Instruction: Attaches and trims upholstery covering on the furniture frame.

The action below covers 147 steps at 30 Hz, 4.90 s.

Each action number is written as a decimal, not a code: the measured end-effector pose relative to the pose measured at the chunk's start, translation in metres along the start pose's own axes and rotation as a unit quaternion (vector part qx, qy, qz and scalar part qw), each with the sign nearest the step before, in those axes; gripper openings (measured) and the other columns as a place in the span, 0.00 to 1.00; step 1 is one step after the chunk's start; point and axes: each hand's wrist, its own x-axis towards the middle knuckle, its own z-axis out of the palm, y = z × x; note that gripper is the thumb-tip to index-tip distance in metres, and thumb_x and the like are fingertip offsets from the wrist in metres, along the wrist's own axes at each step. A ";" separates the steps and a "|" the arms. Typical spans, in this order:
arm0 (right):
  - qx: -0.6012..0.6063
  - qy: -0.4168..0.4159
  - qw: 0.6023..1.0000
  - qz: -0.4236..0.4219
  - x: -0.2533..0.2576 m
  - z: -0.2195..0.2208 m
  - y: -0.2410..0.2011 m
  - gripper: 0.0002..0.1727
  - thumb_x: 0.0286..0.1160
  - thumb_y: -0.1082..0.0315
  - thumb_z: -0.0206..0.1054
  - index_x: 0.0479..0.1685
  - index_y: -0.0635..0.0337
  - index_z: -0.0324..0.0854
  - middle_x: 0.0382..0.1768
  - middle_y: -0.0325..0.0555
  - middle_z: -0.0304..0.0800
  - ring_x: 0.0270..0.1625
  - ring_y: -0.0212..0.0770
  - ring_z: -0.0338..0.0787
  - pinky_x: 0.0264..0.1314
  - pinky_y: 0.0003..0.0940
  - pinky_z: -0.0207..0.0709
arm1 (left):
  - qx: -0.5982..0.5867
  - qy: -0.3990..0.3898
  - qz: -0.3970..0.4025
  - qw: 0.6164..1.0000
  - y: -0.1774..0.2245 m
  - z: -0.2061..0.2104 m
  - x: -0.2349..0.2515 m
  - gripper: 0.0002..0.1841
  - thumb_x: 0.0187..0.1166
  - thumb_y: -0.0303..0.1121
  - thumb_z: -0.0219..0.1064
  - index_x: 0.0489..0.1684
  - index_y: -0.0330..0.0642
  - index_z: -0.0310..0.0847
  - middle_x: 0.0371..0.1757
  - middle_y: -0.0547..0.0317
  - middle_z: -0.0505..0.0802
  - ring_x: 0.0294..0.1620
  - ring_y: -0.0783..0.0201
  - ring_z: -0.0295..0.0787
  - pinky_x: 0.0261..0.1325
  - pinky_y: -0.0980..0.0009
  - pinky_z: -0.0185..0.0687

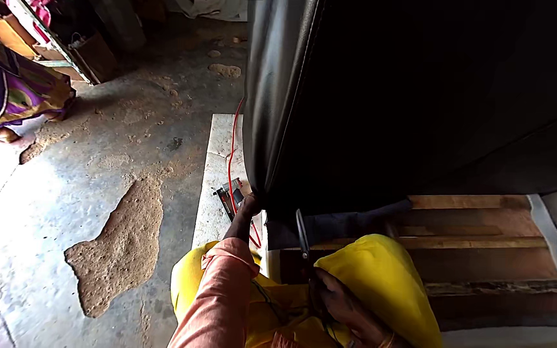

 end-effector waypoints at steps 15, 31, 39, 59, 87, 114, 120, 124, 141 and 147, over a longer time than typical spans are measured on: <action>0.659 -0.020 0.738 -0.142 -0.035 -0.013 -0.028 0.28 0.92 0.56 0.35 0.64 0.62 0.80 0.63 0.61 0.87 0.44 0.43 0.93 0.46 0.31 0.88 | -0.025 0.025 0.065 0.997 -0.018 0.010 -0.007 0.25 0.92 0.47 0.56 0.69 0.32 0.81 0.67 0.33 0.88 0.74 0.39 0.82 0.80 0.37 0.69; 0.517 -0.138 0.845 0.007 0.032 0.098 -0.003 0.30 0.84 0.33 0.53 0.44 0.54 0.76 0.30 0.38 0.77 0.28 0.33 0.80 0.36 0.28 0.81 | 0.062 -0.021 0.024 0.998 -0.002 -0.007 -0.003 0.29 0.92 0.52 0.53 0.70 0.31 0.80 0.70 0.31 0.86 0.76 0.36 0.80 0.80 0.36 0.68; 0.573 -0.079 0.816 0.005 0.073 0.126 -0.022 0.27 0.92 0.40 0.45 0.42 0.55 0.72 0.27 0.38 0.76 0.26 0.32 0.79 0.32 0.25 0.79 | 0.060 -0.029 0.003 0.998 0.005 -0.008 -0.006 0.28 0.92 0.51 0.55 0.70 0.34 0.79 0.69 0.32 0.87 0.73 0.36 0.82 0.76 0.34 0.70; 0.387 0.045 0.921 -0.012 0.088 0.139 -0.019 0.25 0.87 0.39 0.56 0.43 0.54 0.73 0.22 0.37 0.73 0.22 0.32 0.77 0.29 0.27 0.77 | 0.026 -0.024 -0.007 0.999 -0.002 -0.007 0.001 0.29 0.88 0.54 0.59 0.66 0.33 0.81 0.64 0.33 0.88 0.64 0.38 0.87 0.69 0.36 0.77; 0.402 0.076 0.912 0.028 0.100 0.121 -0.035 0.17 0.87 0.53 0.64 0.43 0.59 0.71 0.17 0.36 0.72 0.16 0.31 0.76 0.21 0.25 0.75 | 0.055 -0.009 0.012 0.998 -0.004 -0.010 -0.002 0.27 0.88 0.53 0.58 0.65 0.35 0.84 0.67 0.34 0.88 0.74 0.37 0.81 0.77 0.34 0.70; 0.339 0.090 0.934 0.064 0.080 0.113 -0.051 0.16 0.86 0.57 0.66 0.40 0.61 0.71 0.19 0.39 0.74 0.18 0.33 0.78 0.24 0.26 0.78 | 0.095 0.009 0.047 0.994 -0.009 -0.006 0.002 0.28 0.86 0.53 0.61 0.67 0.35 0.83 0.65 0.35 0.90 0.72 0.38 0.85 0.76 0.35 0.74; 0.306 0.063 0.950 0.018 0.088 0.089 -0.032 0.21 0.87 0.48 0.63 0.38 0.58 0.74 0.17 0.38 0.75 0.18 0.32 0.77 0.24 0.26 0.76 | 0.092 0.008 0.058 0.994 -0.012 -0.005 0.006 0.29 0.85 0.55 0.62 0.65 0.35 0.83 0.63 0.34 0.91 0.70 0.37 0.85 0.74 0.34 0.74; 0.323 0.055 0.945 0.025 0.091 0.089 -0.028 0.19 0.84 0.51 0.68 0.38 0.58 0.73 0.17 0.38 0.74 0.17 0.32 0.77 0.22 0.25 0.75 | 0.092 0.005 0.070 0.993 -0.012 -0.006 0.005 0.29 0.87 0.53 0.61 0.68 0.34 0.81 0.65 0.34 0.90 0.71 0.37 0.84 0.76 0.35 0.72; 0.340 0.035 0.939 0.034 0.082 0.081 -0.012 0.22 0.83 0.45 0.65 0.42 0.57 0.73 0.17 0.36 0.72 0.17 0.30 0.75 0.22 0.24 0.73 | 0.122 0.006 0.056 0.991 -0.008 -0.009 0.000 0.28 0.89 0.53 0.59 0.66 0.33 0.82 0.65 0.34 0.90 0.74 0.39 0.83 0.79 0.37 0.71; 0.338 0.032 0.940 0.029 0.095 0.076 -0.011 0.21 0.82 0.47 0.67 0.45 0.56 0.72 0.18 0.37 0.72 0.16 0.31 0.76 0.20 0.24 0.74 | 0.133 0.005 0.053 0.990 -0.006 -0.008 -0.001 0.28 0.90 0.52 0.56 0.65 0.31 0.81 0.64 0.32 0.89 0.73 0.37 0.83 0.78 0.36 0.72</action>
